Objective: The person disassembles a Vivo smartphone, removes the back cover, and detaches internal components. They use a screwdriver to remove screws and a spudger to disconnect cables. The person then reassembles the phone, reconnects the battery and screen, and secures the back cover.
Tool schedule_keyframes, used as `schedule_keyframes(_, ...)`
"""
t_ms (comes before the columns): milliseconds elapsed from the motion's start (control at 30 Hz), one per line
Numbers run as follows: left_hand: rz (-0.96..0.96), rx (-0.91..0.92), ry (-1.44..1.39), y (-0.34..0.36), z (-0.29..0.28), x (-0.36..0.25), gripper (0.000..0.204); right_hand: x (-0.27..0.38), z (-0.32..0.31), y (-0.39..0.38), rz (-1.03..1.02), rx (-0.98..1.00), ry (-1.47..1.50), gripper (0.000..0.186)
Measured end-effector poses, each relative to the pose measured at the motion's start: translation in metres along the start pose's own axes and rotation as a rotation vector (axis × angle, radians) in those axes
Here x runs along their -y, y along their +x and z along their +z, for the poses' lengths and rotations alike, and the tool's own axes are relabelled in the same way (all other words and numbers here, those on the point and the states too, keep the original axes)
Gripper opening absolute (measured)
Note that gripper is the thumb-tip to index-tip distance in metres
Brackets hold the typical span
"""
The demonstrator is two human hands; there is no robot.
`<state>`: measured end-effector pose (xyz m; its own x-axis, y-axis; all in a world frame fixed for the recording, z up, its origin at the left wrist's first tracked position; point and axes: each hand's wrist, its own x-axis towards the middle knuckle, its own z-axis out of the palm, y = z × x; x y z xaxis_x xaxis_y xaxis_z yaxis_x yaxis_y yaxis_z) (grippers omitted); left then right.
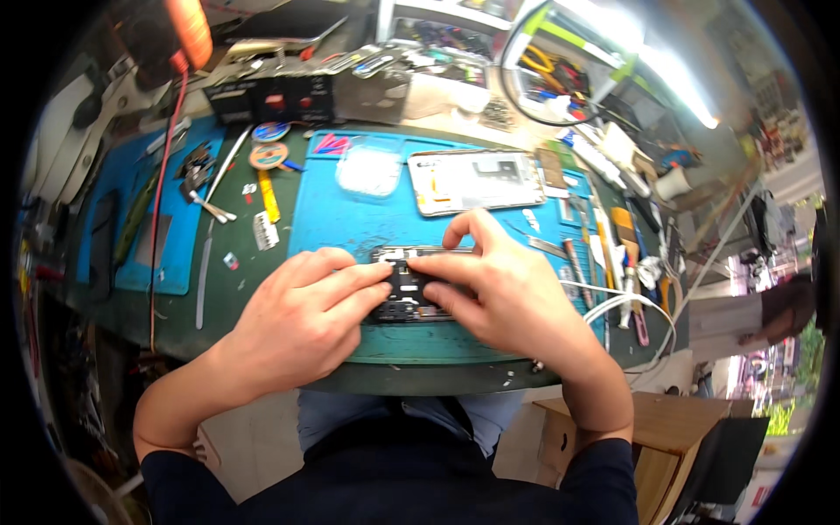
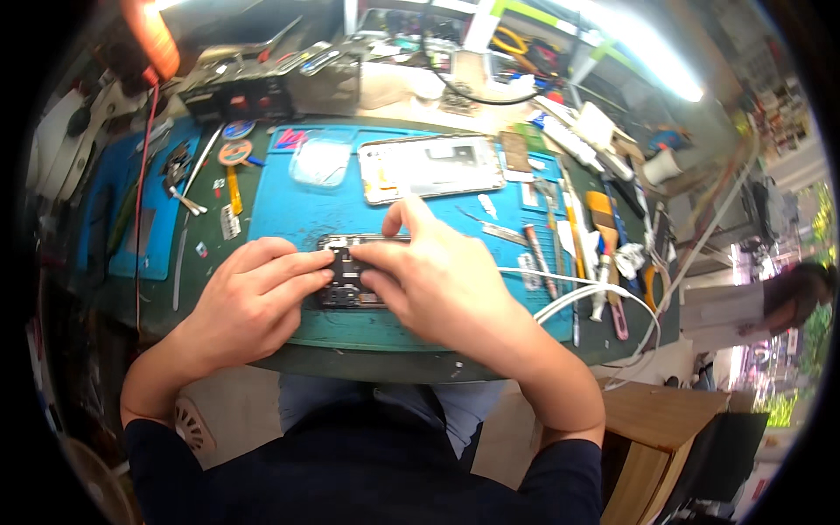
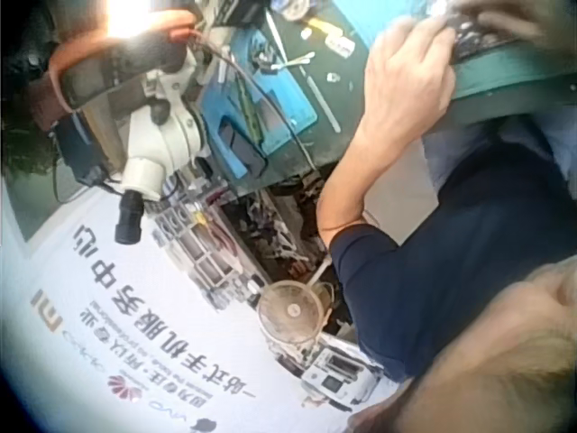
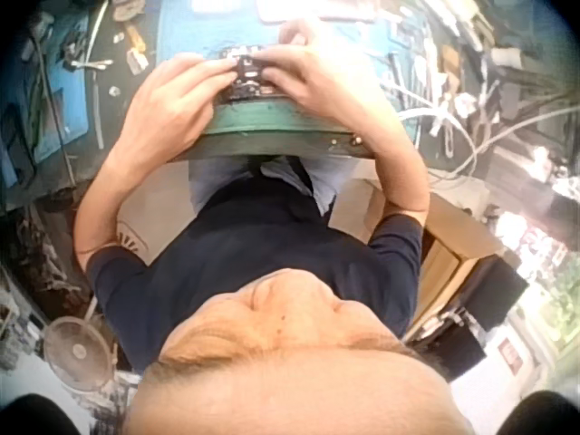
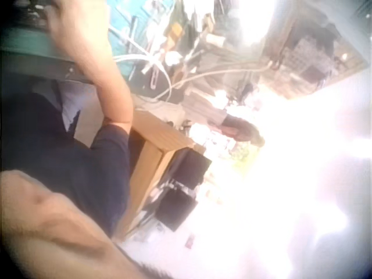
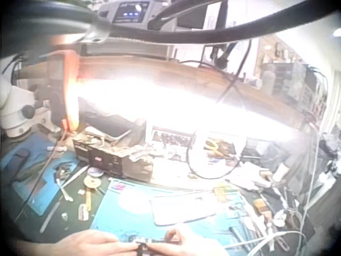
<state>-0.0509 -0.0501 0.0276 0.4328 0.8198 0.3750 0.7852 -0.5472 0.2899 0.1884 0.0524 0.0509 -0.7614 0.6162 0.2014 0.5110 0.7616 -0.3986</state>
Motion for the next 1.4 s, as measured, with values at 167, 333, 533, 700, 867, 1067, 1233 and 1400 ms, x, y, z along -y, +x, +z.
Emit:
schedule_keyframes(167,0.043,0.032,0.027,0.010,-0.001,0.002,0.045,-0.045,-0.056,-0.003,0.369,-0.241,-0.180,0.021)
schedule_keyframes(333,0.128,0.018,0.012,0.016,0.002,0.008,0.041,-0.094,-0.068,-0.035,0.705,0.133,-0.318,0.028)
schedule_keyframes(533,0.059,0.068,-0.105,0.015,-0.002,0.022,0.036,-0.106,-0.065,-0.037,0.544,-0.368,-0.167,0.023)
schedule_keyframes(700,-0.029,0.053,-0.196,0.035,-0.017,0.035,0.026,-0.061,-0.081,-0.010,0.496,-0.678,0.294,0.029)
schedule_keyframes(867,-0.210,-0.132,-0.042,0.055,-0.023,0.091,0.039,0.007,-0.043,0.032,0.181,-0.601,0.499,0.032)
schedule_keyframes(1067,-0.248,-0.014,-0.118,0.048,-0.004,0.103,0.080,-0.001,0.005,0.059,0.035,-0.539,0.351,0.030)
schedule_keyframes(1233,-0.203,-0.041,-0.060,0.044,0.004,0.101,0.077,-0.020,0.026,0.065,0.049,-0.496,0.411,0.033)
schedule_keyframes(1400,-0.187,-0.054,-0.049,0.043,0.002,0.094,0.075,-0.018,0.029,0.064,0.040,-0.439,0.450,0.033)
